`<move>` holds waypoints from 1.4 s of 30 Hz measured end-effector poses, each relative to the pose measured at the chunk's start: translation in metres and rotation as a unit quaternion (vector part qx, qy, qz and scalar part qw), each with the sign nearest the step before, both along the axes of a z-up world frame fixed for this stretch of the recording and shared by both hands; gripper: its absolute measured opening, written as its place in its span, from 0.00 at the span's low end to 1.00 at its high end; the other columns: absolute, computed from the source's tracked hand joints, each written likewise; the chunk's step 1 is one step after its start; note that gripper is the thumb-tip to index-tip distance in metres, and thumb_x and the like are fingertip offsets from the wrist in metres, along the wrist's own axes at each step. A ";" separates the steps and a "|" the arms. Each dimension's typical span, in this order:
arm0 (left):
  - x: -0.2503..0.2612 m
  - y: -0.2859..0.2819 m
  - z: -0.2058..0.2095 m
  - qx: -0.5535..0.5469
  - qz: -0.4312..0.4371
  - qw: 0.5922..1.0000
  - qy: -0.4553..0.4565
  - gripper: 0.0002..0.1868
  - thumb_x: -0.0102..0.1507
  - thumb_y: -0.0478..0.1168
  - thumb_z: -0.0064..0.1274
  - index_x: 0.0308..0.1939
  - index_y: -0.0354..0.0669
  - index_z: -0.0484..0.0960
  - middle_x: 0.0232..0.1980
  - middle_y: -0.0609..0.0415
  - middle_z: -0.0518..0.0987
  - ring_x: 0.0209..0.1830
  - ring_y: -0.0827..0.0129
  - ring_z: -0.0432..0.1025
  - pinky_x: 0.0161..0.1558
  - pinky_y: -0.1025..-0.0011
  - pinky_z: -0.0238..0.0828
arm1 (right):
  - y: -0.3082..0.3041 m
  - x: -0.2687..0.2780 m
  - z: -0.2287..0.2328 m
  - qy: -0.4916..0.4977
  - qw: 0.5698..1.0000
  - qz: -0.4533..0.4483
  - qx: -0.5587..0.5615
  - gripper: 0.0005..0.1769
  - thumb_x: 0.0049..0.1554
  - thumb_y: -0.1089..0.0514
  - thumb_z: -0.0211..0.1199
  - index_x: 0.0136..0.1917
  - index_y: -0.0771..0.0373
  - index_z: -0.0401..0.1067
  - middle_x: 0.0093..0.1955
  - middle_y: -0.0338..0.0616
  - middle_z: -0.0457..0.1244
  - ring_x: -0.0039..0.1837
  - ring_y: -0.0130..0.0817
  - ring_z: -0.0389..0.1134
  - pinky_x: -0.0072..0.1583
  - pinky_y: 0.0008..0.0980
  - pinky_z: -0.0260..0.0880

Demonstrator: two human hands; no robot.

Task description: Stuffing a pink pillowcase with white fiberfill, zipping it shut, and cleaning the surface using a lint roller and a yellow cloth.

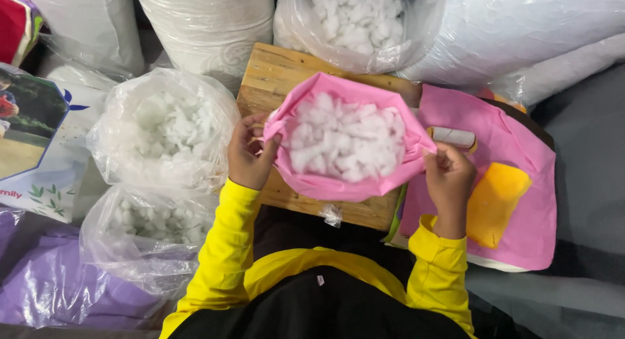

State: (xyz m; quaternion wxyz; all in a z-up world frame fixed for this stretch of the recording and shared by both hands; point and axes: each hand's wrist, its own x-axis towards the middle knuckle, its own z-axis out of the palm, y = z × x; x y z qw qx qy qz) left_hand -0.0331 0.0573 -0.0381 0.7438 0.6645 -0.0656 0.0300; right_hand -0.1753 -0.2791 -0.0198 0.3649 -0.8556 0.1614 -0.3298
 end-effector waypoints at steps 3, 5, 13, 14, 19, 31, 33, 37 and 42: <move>-0.001 0.006 -0.039 0.072 0.004 0.997 -0.005 0.27 0.63 0.35 0.63 0.64 0.44 0.73 0.41 0.47 0.76 0.28 0.63 0.77 0.27 0.69 0.80 | 0.004 -0.007 -0.001 0.037 0.999 0.005 0.000 0.07 0.58 0.63 0.70 0.52 0.61 0.80 0.37 0.45 0.68 0.38 0.38 0.70 0.39 0.32 0.69; -0.012 0.010 -0.030 0.179 0.056 0.977 -0.105 0.30 0.58 0.36 0.64 0.65 0.44 0.74 0.47 0.45 0.72 0.42 0.55 0.74 0.44 0.62 0.74 | 0.013 -0.023 0.025 0.048 0.997 0.027 -0.057 0.16 0.57 0.62 0.70 0.59 0.64 0.77 0.43 0.52 0.68 0.45 0.48 0.70 0.47 0.41 0.70; -0.022 -0.044 0.017 0.286 -0.029 0.877 -0.385 0.20 0.62 0.34 0.44 0.57 0.46 0.80 0.58 0.45 0.75 0.57 0.47 0.70 0.60 0.54 0.67 | 0.059 0.021 0.024 0.019 0.965 0.143 -0.220 0.13 0.59 0.60 0.66 0.58 0.57 0.78 0.56 0.41 0.66 0.60 0.44 0.68 0.60 0.40 0.66; -0.016 -0.056 -0.008 0.417 -0.067 0.831 -0.361 0.17 0.59 0.38 0.52 0.53 0.53 0.83 0.57 0.52 0.76 0.59 0.51 0.69 0.54 0.57 0.71 | 0.063 0.029 0.010 0.076 0.956 0.179 -0.218 0.13 0.56 0.64 0.65 0.55 0.58 0.79 0.54 0.44 0.67 0.59 0.47 0.69 0.61 0.42 0.68; -0.005 -0.067 -0.090 0.663 -0.228 0.698 -0.148 0.14 0.65 0.43 0.44 0.48 0.59 0.84 0.54 0.58 0.80 0.61 0.53 0.69 0.55 0.47 0.70 | 0.050 0.030 -0.033 0.251 0.910 0.183 -0.274 0.19 0.51 0.64 0.64 0.56 0.51 0.79 0.44 0.47 0.66 0.53 0.50 0.71 0.58 0.44 0.72; 0.006 -0.101 -0.083 0.646 -0.282 0.698 -0.126 0.30 0.66 0.46 0.49 0.73 0.60 0.65 0.75 0.56 0.65 0.78 0.50 0.53 0.69 0.43 0.57 | 0.091 0.069 0.002 0.108 0.925 0.179 -0.317 0.18 0.52 0.57 0.71 0.57 0.56 0.77 0.60 0.51 0.64 0.63 0.55 0.66 0.62 0.50 0.67; -0.010 -0.089 -0.051 0.607 -0.262 0.729 -0.177 0.25 0.67 0.41 0.47 0.69 0.59 0.69 0.69 0.55 0.70 0.74 0.50 0.58 0.68 0.40 0.58 | 0.091 0.069 -0.011 0.163 0.922 0.181 -0.301 0.16 0.51 0.59 0.69 0.54 0.52 0.78 0.61 0.45 0.65 0.64 0.49 0.67 0.61 0.46 0.70; -0.033 -0.050 0.003 0.493 -0.124 0.794 -0.333 0.26 0.62 0.52 0.58 0.63 0.54 0.77 0.64 0.52 0.74 0.70 0.48 0.63 0.62 0.47 0.61 | 0.087 0.050 0.023 -0.008 0.945 0.174 -0.276 0.11 0.57 0.61 0.69 0.55 0.59 0.78 0.57 0.46 0.66 0.61 0.51 0.68 0.63 0.49 0.67; -0.064 -0.018 0.017 0.271 0.016 0.871 -0.410 0.15 0.67 0.53 0.56 0.52 0.52 0.85 0.55 0.57 0.81 0.59 0.53 0.74 0.62 0.55 0.68 | 0.106 0.041 0.043 -0.104 0.938 0.192 -0.269 0.01 0.63 0.63 0.68 0.48 0.63 0.78 0.45 0.44 0.67 0.47 0.48 0.70 0.51 0.42 0.71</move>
